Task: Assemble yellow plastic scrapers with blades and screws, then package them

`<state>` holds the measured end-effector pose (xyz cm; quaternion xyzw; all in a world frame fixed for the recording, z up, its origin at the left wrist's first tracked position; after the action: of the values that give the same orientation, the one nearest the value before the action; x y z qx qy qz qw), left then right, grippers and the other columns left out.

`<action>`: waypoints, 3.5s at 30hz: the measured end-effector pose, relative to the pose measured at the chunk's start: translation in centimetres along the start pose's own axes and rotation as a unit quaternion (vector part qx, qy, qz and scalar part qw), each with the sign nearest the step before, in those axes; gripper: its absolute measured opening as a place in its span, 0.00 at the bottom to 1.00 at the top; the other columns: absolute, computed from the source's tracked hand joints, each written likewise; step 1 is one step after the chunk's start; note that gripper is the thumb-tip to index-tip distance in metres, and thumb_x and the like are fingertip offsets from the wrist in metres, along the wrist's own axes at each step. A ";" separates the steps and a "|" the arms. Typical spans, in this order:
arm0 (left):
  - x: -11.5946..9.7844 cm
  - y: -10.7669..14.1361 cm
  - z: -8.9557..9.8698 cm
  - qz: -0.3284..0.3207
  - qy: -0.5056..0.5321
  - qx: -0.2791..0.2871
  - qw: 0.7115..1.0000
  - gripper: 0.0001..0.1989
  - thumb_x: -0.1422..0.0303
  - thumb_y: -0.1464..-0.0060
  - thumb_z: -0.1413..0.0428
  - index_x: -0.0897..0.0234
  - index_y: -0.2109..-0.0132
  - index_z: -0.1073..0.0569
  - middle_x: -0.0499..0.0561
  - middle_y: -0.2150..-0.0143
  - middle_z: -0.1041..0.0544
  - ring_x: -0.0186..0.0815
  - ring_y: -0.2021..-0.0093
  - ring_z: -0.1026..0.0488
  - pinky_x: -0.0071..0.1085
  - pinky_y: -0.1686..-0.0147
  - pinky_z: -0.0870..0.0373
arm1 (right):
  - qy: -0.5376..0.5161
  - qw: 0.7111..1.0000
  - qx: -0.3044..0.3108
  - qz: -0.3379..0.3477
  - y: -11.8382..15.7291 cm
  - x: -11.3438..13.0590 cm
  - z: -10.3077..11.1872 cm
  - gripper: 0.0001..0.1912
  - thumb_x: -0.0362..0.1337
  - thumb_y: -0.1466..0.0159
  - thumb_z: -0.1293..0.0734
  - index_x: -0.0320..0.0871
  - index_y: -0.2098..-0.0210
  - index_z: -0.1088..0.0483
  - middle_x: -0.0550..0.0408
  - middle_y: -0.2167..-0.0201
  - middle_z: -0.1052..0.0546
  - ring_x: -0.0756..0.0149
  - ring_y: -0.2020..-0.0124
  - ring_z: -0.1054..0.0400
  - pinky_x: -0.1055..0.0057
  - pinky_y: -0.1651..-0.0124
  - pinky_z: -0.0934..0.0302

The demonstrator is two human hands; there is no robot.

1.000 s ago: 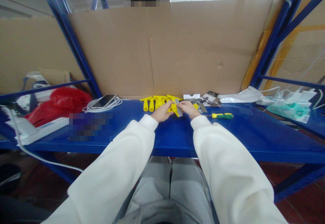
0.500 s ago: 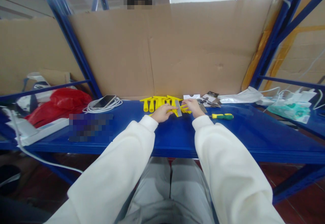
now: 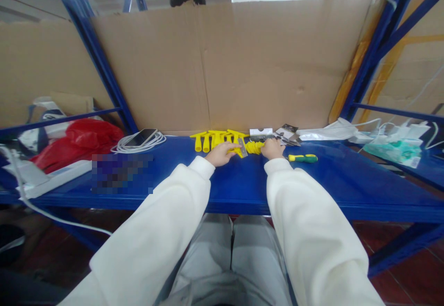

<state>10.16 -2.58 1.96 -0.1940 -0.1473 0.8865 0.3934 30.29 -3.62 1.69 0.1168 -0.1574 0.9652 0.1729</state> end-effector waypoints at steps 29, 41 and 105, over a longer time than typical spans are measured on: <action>-0.7 0.2 0.3 0.011 -0.009 0.021 1.000 0.21 0.74 0.40 0.46 0.63 0.40 0.26 0.56 0.42 0.23 0.40 0.42 0.26 0.37 0.38 0.34 | -0.154 0.958 -0.199 0.138 -1.7 -0.1 -0.1 0.11 0.32 0.38 0.38 0.42 0.65 0.22 0.42 0.54 0.24 0.51 0.50 0.31 0.54 0.49 0.39; 0.0 0.1 0.0 0.003 0.005 0.011 1.000 0.20 0.74 0.40 0.46 0.62 0.41 0.25 0.56 0.42 0.23 0.40 0.42 0.26 0.39 0.38 0.33 | -0.608 0.787 -0.088 -0.046 -1.7 0.5 -0.7 0.07 0.40 0.33 0.39 0.46 0.57 0.40 0.56 0.74 0.25 0.65 0.79 0.32 0.68 0.76 0.36; -0.8 0.6 0.8 0.080 0.033 0.028 0.996 0.34 0.71 0.40 0.44 0.67 0.30 0.44 0.62 0.38 0.27 0.44 0.38 0.29 0.38 0.38 0.34 | -0.468 0.871 0.144 0.034 1.9 4.5 -0.3 0.18 0.43 0.55 0.21 0.41 0.80 0.32 0.60 0.81 0.30 0.73 0.75 0.39 0.77 0.75 0.50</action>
<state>9.90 -3.62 2.55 -0.2235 -0.0931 0.9120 0.3311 25.48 -3.86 2.21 0.5730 -0.0834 0.8149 0.0273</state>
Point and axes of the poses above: each hand's wrist, its own y-axis away from the middle knuckle, its own z-axis out of the back of the hand, x = y × z, the point moved 4 cm from there along -y, towards the middle knuckle
